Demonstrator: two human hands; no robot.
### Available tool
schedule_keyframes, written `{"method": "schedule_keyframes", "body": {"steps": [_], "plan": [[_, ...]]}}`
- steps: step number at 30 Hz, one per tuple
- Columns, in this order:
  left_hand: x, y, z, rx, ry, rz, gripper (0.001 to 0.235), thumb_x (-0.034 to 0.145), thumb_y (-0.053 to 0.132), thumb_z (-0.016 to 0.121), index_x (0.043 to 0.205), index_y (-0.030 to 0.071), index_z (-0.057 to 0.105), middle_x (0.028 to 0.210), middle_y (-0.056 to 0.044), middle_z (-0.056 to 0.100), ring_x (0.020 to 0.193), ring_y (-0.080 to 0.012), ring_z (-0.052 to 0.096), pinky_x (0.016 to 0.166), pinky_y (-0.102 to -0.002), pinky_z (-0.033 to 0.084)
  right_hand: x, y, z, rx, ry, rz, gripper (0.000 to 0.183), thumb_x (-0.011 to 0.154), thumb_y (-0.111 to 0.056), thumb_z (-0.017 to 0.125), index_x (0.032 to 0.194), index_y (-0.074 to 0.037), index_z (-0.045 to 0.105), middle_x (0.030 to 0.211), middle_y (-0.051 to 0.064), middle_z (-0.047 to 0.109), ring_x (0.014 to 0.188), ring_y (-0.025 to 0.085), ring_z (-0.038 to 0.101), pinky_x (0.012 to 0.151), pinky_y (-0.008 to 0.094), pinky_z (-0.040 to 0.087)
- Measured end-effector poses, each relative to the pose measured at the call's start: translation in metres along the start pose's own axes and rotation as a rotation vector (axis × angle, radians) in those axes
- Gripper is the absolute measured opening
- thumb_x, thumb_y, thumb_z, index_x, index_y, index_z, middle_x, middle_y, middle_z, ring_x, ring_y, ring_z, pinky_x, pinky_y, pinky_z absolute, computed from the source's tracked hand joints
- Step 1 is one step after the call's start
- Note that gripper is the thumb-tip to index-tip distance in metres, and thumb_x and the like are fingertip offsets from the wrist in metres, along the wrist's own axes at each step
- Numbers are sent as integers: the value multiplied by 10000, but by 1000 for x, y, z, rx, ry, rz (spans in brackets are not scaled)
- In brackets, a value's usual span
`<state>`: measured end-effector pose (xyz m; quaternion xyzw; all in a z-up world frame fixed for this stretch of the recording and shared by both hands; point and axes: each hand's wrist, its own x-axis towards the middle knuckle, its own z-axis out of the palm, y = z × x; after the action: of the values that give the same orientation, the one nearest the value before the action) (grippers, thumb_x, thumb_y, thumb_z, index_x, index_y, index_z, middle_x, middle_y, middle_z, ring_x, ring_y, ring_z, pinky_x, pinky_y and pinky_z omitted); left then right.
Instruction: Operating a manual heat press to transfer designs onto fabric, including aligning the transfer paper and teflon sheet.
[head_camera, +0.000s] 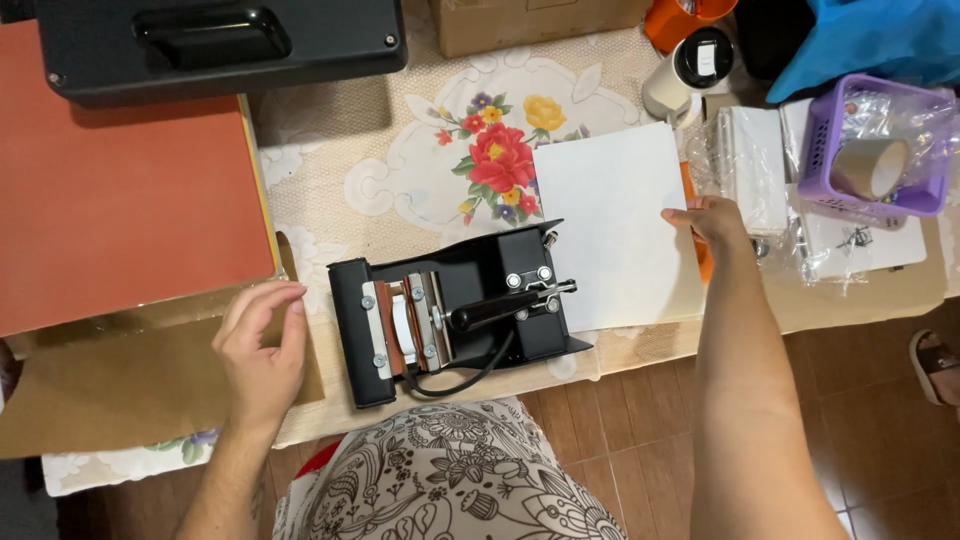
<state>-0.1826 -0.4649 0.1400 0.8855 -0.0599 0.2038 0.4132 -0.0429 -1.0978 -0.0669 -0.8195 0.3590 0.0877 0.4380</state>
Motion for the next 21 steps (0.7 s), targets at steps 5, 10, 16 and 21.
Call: {"method": "schedule_keyframes", "body": {"steps": [5,10,16,21], "plan": [[4,2,7,-12,-11,24,187,940,-80,678,1015,79,741,1008,-78,722,924,-310,680,883,-434,514,6,7,-4,22,29,-8,512,622,-301,1004,972,-89,695,802,55,661,732,186,621,641,286,507],[6,1,10,-26,-25,15,194,932,-87,671,1012,76,739,990,-85,719,914,-317,681,869,-438,515,-41,-31,-22,162,-3,-54,398,713,-165,941,987,-30,688,786,80,691,630,176,686,605,251,588],[4,-6,12,-47,-37,10,188,933,-86,673,1015,70,736,982,-90,721,916,-327,684,866,-441,514,-42,-34,-30,125,62,-130,263,792,-125,878,996,-47,730,761,96,700,614,173,708,554,275,609],[5,-1,9,-75,-30,-9,198,931,-106,661,1016,56,736,972,-102,720,912,-330,686,855,-447,514,-56,-45,-30,51,129,-210,232,847,-82,836,1054,-27,744,802,138,705,664,210,712,605,292,590]]}}
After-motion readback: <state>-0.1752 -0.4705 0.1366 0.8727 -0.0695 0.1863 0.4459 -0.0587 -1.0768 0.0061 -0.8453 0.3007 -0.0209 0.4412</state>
